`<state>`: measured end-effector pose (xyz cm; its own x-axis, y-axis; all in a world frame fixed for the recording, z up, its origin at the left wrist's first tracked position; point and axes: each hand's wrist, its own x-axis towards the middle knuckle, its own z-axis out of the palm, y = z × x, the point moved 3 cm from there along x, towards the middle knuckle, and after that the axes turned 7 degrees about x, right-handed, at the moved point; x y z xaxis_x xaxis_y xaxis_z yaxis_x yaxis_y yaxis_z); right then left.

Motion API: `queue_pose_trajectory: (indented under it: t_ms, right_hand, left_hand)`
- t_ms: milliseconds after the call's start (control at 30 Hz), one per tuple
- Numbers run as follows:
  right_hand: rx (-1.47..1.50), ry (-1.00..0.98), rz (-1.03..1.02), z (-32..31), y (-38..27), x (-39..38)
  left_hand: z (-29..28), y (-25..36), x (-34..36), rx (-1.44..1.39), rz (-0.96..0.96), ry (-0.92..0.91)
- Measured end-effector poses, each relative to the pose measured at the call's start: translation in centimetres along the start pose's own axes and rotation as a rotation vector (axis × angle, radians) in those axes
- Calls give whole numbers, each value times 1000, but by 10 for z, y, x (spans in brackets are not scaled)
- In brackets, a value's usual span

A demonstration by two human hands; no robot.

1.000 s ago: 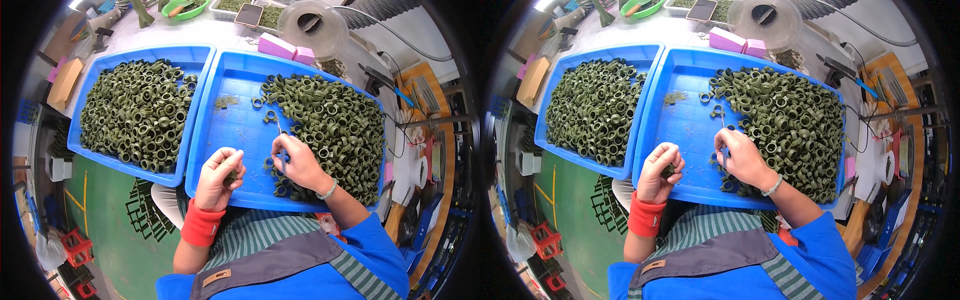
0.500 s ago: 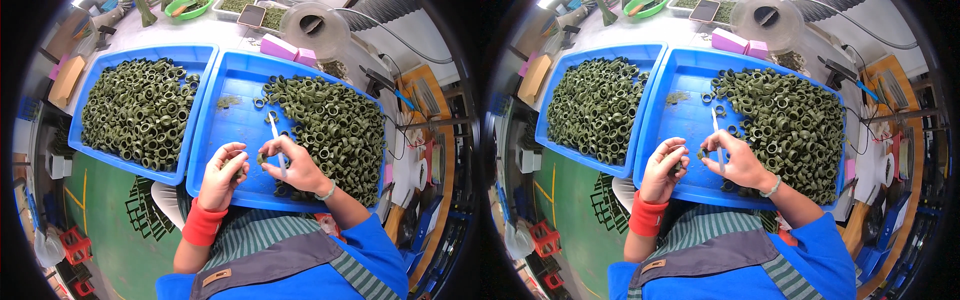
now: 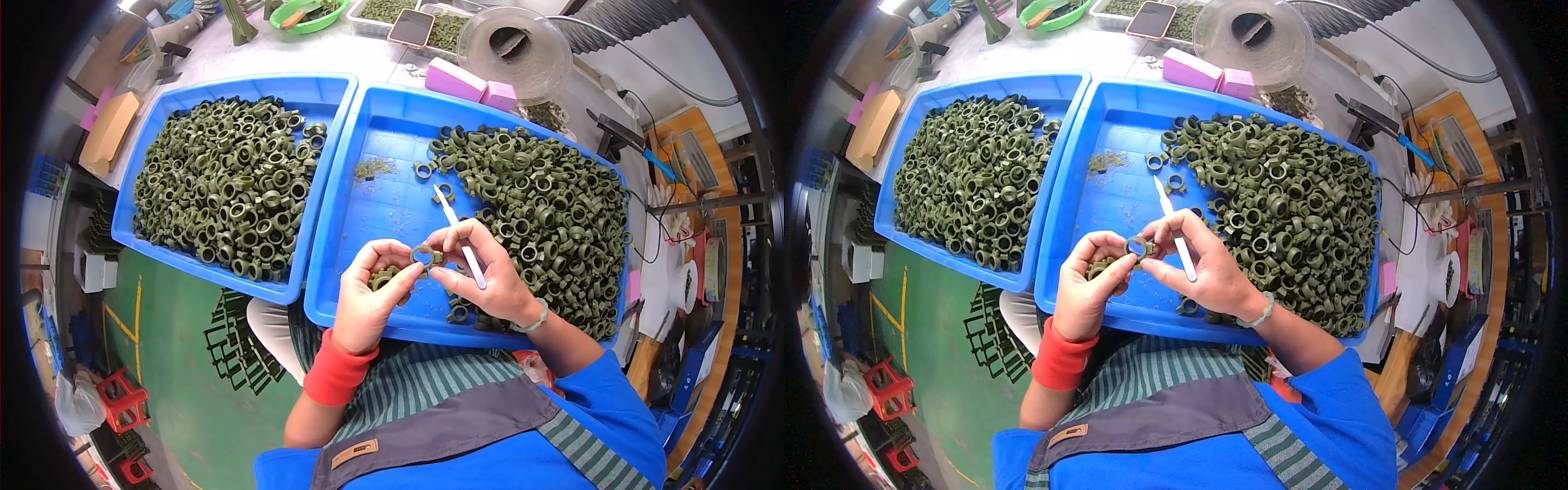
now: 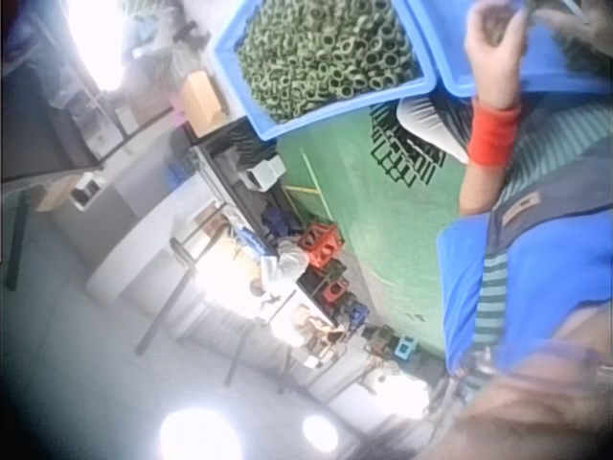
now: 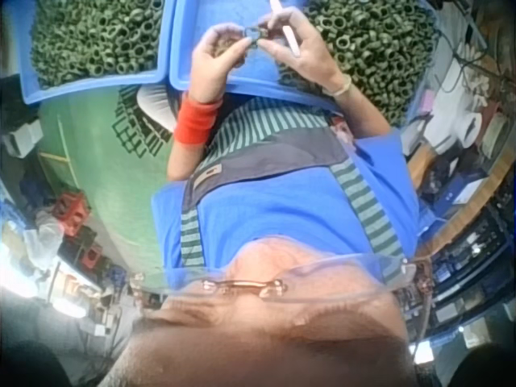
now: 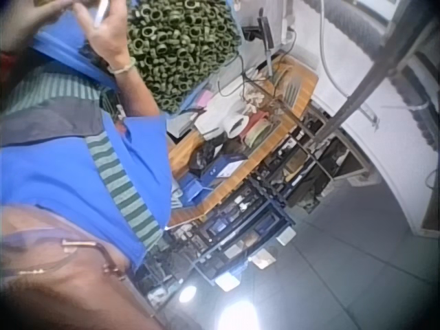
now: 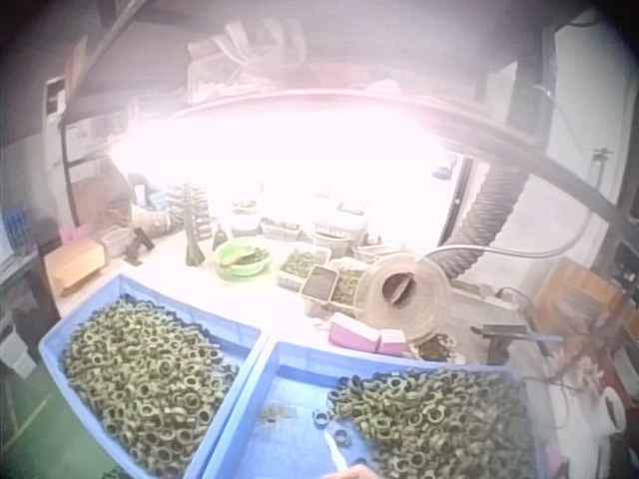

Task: The person cleans green rubber rings using a small tool, scraping the inside and edges of the rings before placing them into a tray.

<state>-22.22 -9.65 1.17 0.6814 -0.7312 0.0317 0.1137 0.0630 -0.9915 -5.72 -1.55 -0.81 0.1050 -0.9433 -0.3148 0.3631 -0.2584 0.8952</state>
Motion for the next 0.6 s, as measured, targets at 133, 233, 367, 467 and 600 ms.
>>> queue_pose_trajectory:
  t_ms: [133,233,367,467,600]
  right_hand:
    - [3,60,45,-1,7,-3]
    - [13,60,-97,-2,3,-4]
    - [-215,-27,-252,-3,-3,-1]
    - [-321,58,-229,-4,-3,2]
    - [-706,68,-155,-17,4,3]
  left_hand:
    - [1,0,1,-34,-11,4]
    - [5,4,0,-179,-169,-58]
    - [2,-3,-1,-233,-151,-85]
    - [4,-4,-1,-116,-27,-40]
    - [3,2,-1,45,60,62]
